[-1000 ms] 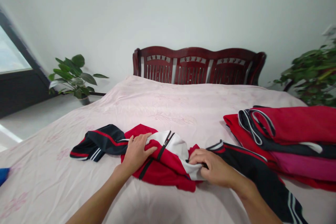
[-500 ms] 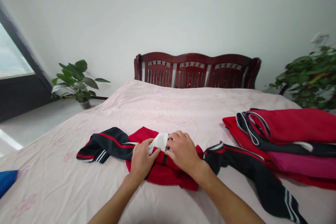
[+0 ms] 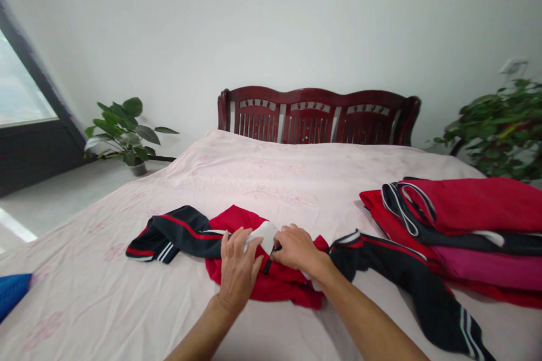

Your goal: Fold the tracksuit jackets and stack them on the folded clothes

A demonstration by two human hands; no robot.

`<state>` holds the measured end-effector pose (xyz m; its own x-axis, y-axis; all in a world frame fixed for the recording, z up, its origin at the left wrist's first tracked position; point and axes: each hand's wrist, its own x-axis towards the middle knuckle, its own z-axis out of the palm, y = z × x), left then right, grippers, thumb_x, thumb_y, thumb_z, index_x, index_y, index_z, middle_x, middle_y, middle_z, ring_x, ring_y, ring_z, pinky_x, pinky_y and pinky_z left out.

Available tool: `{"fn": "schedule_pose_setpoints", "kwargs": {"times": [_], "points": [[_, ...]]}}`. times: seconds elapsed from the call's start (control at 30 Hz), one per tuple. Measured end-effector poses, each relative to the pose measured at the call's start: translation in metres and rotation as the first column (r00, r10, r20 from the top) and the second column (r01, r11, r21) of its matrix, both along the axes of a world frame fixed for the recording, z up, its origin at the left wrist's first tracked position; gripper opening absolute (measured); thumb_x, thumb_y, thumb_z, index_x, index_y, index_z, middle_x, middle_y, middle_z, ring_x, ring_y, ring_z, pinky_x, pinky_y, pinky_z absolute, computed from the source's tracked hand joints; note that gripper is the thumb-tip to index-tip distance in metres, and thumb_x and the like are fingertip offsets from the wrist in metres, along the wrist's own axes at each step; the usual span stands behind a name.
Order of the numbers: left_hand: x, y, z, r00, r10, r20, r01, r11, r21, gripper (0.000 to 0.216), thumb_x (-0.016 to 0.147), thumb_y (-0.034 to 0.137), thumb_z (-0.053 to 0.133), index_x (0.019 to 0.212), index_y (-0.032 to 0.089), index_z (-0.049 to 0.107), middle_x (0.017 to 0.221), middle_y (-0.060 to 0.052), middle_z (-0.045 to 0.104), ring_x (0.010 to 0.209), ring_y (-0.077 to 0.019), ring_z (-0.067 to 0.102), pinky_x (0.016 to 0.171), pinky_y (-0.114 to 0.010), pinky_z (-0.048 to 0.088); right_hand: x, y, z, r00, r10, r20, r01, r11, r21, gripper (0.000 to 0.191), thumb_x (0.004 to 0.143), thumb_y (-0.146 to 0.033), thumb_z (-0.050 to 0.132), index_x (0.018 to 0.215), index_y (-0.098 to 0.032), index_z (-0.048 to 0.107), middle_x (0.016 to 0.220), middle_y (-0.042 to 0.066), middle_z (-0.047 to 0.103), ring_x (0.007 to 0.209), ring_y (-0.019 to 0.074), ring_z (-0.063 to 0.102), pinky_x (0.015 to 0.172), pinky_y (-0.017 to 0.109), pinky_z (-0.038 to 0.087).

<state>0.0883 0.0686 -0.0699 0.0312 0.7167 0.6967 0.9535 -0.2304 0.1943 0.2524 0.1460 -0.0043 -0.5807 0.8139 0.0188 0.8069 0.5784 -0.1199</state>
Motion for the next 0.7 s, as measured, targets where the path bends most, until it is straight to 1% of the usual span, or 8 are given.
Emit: {"fn": "schedule_pose_setpoints", "kwargs": {"times": [0.07,0.1,0.17,0.27,0.33,0.47,0.57,0.7], "points": [[0.001,-0.005,0.001,0.998,-0.062,-0.027,0.062,0.998,-0.023,0.022,0.086,0.025,0.061,0.108,0.027,0.065,0.125,-0.009,0.059,0.127,-0.0300,0.048,0.116,-0.059,0.020,0.001,0.001,-0.005,0.999,-0.016,-0.040,0.017,1.000,0.007,0.017,0.073,-0.035,0.065,0.080,-0.021,0.072,0.089,0.007,0.067,0.088,0.0236,0.059,0.067,0.030,0.037],[0.002,-0.006,0.001,0.997,-0.072,-0.023,0.072,0.997,-0.041,0.019,0.086,0.028,0.063,0.105,0.027,0.066,0.123,-0.008,0.060,0.125,-0.0300,0.049,0.116,-0.059,0.020,0.002,0.001,-0.008,0.998,-0.027,-0.061,0.028,1.000,0.011,0.014,0.073,-0.032,0.064,0.079,-0.021,0.071,0.090,0.007,0.067,0.087,0.0227,0.059,0.066,0.029,0.036],[0.004,-0.008,0.002,0.998,-0.056,-0.002,0.056,0.996,-0.069,0.023,0.083,0.033,0.066,0.105,0.026,0.066,0.122,-0.009,0.060,0.123,-0.0309,0.050,0.115,-0.060,0.020,0.002,-0.001,-0.011,0.994,-0.041,-0.097,0.043,0.999,0.025,0.012,0.074,-0.026,0.062,0.080,-0.021,0.069,0.089,0.006,0.066,0.086,0.0214,0.058,0.066,0.028,0.036],[0.006,-0.007,0.000,1.000,-0.008,0.013,0.009,0.995,-0.095,0.029,0.081,0.034,0.069,0.109,0.025,0.065,0.121,-0.010,0.060,0.120,-0.0315,0.051,0.114,-0.060,0.021,0.002,-0.007,-0.013,0.992,-0.032,-0.124,0.043,0.995,0.094,0.011,0.078,-0.023,0.058,0.082,-0.020,0.068,0.088,0.006,0.066,0.087,0.0210,0.058,0.069,0.029,0.036],[0.007,-0.006,-0.001,1.000,0.010,0.014,-0.009,0.994,-0.105,0.029,0.080,0.033,0.069,0.108,0.026,0.065,0.119,-0.009,0.061,0.119,-0.0312,0.051,0.114,-0.060,0.021,0.003,-0.012,-0.012,0.993,-0.010,-0.120,0.027,0.989,0.146,0.011,0.080,-0.022,0.057,0.082,-0.020,0.068,0.088,0.006,0.066,0.087,0.0210,0.057,0.071,0.030,0.036],[0.011,-0.005,0.000,0.999,0.028,0.027,-0.025,0.992,-0.124,0.024,0.078,0.031,0.071,0.101,0.026,0.066,0.113,-0.007,0.062,0.114,-0.0294,0.053,0.114,-0.060,0.019,0.005,-0.018,-0.007,0.992,0.078,-0.104,-0.053,0.973,0.224,0.013,0.085,-0.023,0.056,0.081,-0.020,0.067,0.090,0.006,0.066,0.089,0.0213,0.057,0.075,0.031,0.036],[0.014,-0.005,0.005,0.999,0.037,0.027,-0.033,0.987,-0.156,0.020,0.079,0.032,0.070,0.097,0.026,0.066,0.109,-0.006,0.062,0.111,-0.0283,0.053,0.114,-0.059,0.019,0.006,-0.021,-0.006,0.992,0.104,-0.075,-0.083,0.967,0.240,0.019,0.090,-0.022,0.051,0.082,-0.020,0.068,0.092,0.006,0.067,0.088,0.0209,0.059,0.075,0.032,0.037],[0.018,-0.003,0.008,0.997,0.075,0.027,-0.069,0.979,-0.191,0.018,0.077,0.032,0.071,0.093,0.026,0.065,0.105,-0.005,0.061,0.107,-0.0277,0.052,0.112,-0.059,0.020,0.006,-0.023,-0.009,0.995,0.101,-0.024,-0.092,0.963,0.251,0.023,0.093,-0.018,0.045,0.086,-0.019,0.067,0.095,0.007,0.067,0.084,0.0201,0.062,0.072,0.032,0.039]]}}
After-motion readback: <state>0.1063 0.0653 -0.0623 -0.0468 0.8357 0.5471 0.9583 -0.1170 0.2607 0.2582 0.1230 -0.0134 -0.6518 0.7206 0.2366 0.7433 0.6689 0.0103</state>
